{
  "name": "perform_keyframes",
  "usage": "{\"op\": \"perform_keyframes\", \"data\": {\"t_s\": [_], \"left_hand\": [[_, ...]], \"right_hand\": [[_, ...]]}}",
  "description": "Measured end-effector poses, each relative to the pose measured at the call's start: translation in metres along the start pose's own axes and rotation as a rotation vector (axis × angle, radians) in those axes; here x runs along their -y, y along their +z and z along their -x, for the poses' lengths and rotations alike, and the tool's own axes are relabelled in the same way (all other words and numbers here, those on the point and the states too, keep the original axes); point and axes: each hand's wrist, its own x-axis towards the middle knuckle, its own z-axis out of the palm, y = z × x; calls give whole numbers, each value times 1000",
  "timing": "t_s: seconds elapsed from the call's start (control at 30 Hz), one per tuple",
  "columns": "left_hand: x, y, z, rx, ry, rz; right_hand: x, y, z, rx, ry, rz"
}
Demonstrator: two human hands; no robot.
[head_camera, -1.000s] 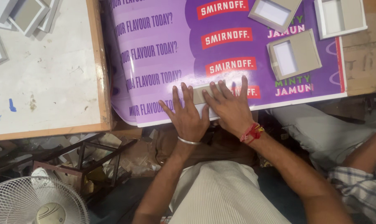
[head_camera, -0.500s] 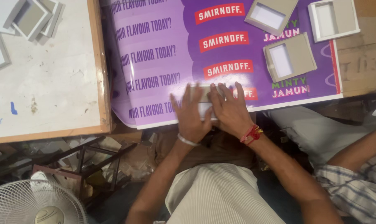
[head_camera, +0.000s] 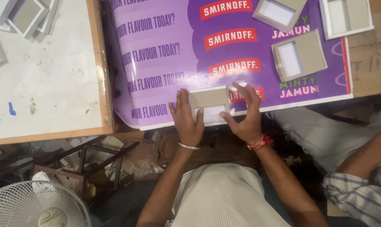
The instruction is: The person assembles small white photo frames by hand on a purple branded mat. They pick up frame parts, align them, and press them together, then place the assembled frames on the mat. The process is repeated for multiple frames.
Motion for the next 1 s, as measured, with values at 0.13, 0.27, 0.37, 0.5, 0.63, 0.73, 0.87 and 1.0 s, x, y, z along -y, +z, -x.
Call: {"op": "perform_keyframes", "data": {"t_s": [0.13,0.27,0.37,0.5,0.63,0.73,0.87,1.0], "left_hand": [[-6,3,-8,52,15,135],[-20,2,-15,96,135,197],[-35,-1,-18,173,202,-128],[-44,-4,-18,305,312,-234],[-37,-7,-34,354,319,226],[-27,-12,-32,89,179,482],[-11,-25,-22,-311,-265,382],[1,-37,-19,-145,145,-11]], "right_hand": [[-8,24,-4,-47,133,-186],[-7,43,-1,27,141,-59],[-9,39,-5,97,34,210],[-16,23,-4,263,-69,374],[-20,19,-13,371,-176,213],[-19,16,-12,202,-44,-421],[-23,-2,-4,46,13,-101],[-22,-4,-4,337,-161,417]]}}
